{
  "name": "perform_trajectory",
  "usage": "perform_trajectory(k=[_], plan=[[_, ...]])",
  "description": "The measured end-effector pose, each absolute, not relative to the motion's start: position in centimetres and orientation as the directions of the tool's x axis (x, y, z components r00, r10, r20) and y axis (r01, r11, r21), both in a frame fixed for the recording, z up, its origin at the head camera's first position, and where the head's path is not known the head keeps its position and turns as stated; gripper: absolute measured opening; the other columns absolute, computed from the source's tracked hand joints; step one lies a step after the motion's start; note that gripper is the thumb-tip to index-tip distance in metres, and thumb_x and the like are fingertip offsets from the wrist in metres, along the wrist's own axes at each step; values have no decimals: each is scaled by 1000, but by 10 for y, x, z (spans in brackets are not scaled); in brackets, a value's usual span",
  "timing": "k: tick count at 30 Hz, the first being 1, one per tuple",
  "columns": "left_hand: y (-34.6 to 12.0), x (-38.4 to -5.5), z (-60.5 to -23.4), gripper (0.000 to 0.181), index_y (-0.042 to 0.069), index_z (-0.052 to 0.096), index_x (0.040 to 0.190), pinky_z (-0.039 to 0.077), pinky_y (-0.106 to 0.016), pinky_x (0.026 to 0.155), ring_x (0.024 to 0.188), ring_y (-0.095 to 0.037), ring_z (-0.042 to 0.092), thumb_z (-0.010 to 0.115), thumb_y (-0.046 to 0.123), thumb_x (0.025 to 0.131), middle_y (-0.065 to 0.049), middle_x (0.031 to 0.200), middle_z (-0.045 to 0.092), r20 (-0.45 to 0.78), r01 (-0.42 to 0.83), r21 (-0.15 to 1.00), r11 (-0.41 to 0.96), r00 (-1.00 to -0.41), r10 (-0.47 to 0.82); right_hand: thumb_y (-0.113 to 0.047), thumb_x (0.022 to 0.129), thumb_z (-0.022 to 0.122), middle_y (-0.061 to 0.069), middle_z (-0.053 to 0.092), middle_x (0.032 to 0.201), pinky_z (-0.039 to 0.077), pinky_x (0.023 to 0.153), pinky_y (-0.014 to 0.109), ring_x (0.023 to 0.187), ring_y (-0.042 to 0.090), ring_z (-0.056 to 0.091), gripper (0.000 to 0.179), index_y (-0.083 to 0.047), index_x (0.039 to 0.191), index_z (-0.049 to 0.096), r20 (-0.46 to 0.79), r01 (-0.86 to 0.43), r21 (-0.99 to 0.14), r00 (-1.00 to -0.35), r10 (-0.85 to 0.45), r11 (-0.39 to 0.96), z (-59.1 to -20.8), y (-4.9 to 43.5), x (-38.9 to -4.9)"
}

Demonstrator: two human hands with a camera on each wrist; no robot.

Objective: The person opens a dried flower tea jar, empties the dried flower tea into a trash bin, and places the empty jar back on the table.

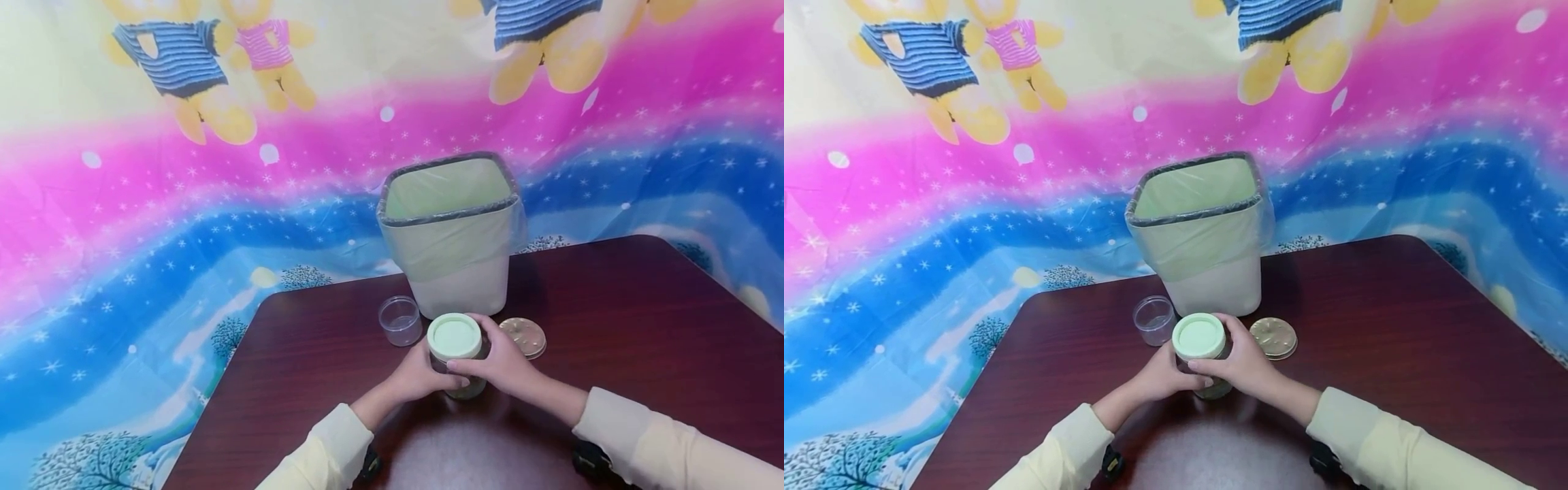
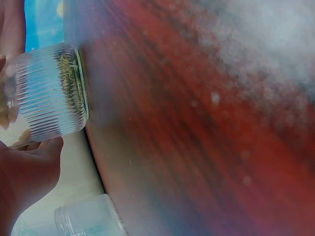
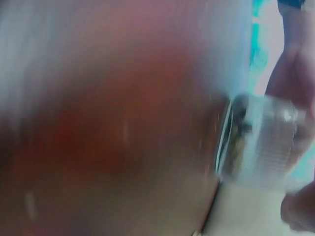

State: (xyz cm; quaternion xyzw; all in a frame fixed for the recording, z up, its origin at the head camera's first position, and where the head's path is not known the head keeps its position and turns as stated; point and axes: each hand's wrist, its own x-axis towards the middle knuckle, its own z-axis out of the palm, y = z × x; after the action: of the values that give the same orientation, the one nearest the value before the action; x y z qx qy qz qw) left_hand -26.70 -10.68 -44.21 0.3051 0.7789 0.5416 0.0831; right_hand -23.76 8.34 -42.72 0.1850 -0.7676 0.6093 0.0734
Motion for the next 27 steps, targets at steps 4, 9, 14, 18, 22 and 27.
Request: perform_trajectory(k=[4,9,14,18,22,27], plan=[[-107,-266,-442,80,22,42,139,44,-30,98,115,-11,53,85,16,72,7,126,54,201,387,893,231,-801,564,-16,76,83,13,59,121,46,91,30,110,25,56,70,1,134,47,362,-426,-891,-875,-321,156,-428,94,-249],[-106,-267,-443,79,19,42,138,44,-30,98,113,-11,54,86,15,72,5,125,55,207,398,885,241,-801,562,-12,78,79,15,59,123,44,94,26,112,21,55,67,4,135,46,377,-459,-882,-819,-433,102,-428,103,-261],[-104,-268,-443,77,15,43,136,44,-30,97,111,-11,55,85,13,71,3,122,56,228,417,877,239,-799,557,-10,81,76,18,57,124,44,94,24,112,15,54,66,6,136,44,379,-468,-882,-770,-513,51,-428,108,-270],[-104,-268,-441,76,13,44,135,44,-30,97,110,-12,55,85,11,71,1,121,57,242,427,874,231,-795,556,-8,83,74,21,54,127,44,95,24,113,14,53,66,7,138,41,372,-453,-892,-749,-549,13,-427,109,-273],[-105,-268,-441,76,13,45,135,44,-30,97,110,-11,55,85,12,71,2,121,58,239,428,872,236,-795,557,-9,85,73,21,51,131,42,96,23,116,16,51,69,5,142,37,365,-446,-895,-751,-550,14,-427,108,-270],[-105,-267,-441,77,14,44,135,44,-30,97,110,-11,56,86,12,71,3,121,57,221,414,874,255,-805,551,-7,86,71,24,46,135,41,96,21,119,17,49,72,6,144,31,368,-416,-909,-780,-505,-20,-425,104,-260]])
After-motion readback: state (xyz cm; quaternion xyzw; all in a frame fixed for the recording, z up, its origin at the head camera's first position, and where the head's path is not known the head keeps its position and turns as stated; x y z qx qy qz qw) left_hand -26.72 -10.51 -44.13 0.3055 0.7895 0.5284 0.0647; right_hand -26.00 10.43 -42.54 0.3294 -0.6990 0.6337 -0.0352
